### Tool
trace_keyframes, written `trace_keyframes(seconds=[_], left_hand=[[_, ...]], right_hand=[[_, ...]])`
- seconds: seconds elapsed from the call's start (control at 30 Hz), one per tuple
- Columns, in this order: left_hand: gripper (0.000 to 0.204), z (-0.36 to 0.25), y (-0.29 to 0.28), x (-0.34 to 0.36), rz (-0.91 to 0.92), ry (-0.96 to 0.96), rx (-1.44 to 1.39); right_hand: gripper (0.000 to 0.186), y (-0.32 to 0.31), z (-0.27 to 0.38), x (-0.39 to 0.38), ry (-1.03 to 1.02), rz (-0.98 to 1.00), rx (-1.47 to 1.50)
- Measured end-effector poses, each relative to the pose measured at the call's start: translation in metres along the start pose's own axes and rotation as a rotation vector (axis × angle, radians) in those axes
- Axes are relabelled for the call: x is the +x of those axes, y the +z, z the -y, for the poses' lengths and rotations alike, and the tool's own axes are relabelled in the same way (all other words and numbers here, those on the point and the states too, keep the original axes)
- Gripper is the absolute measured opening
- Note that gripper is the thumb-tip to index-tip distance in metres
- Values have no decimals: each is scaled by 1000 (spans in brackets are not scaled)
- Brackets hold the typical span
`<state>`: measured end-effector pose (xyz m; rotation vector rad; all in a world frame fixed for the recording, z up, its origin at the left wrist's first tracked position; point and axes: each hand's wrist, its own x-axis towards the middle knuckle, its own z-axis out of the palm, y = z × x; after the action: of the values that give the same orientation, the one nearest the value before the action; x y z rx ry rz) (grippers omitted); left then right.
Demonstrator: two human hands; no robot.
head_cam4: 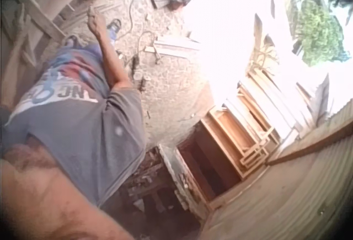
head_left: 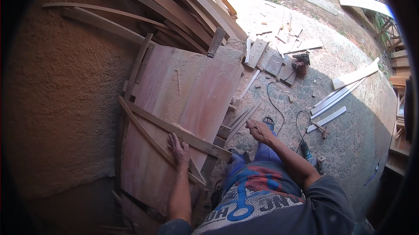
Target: The person marks a large sheet of plywood with a pencil and a straightedge, then uses a circular saw to cut along the marked line. After cutting, the person measures the cut piece with a tape measure and repositions the plywood for further work.
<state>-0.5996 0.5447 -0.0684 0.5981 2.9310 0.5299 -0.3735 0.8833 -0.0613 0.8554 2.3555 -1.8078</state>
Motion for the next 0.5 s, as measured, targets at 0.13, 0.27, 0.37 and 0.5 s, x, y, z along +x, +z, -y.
trace_keyframes(seconds=[0.13, 0.27, 0.37, 0.5], left_hand=[[79, -45, 16, 40, -16, 14, 3], [77, -84, 31, 70, -19, -3, -2], [76, -110, 39, 92, -12, -14, 15], [75, -138, 57, 121, -49, 28, 30]], right_hand=[[75, -74, 3, 60, -27, -189, -130], [89, -150, 15, 118, 195, -17, 395], [80, -176, 25, 157, 81, -11, 579], [47, -182, 32, 186, -76, 3, 559]])
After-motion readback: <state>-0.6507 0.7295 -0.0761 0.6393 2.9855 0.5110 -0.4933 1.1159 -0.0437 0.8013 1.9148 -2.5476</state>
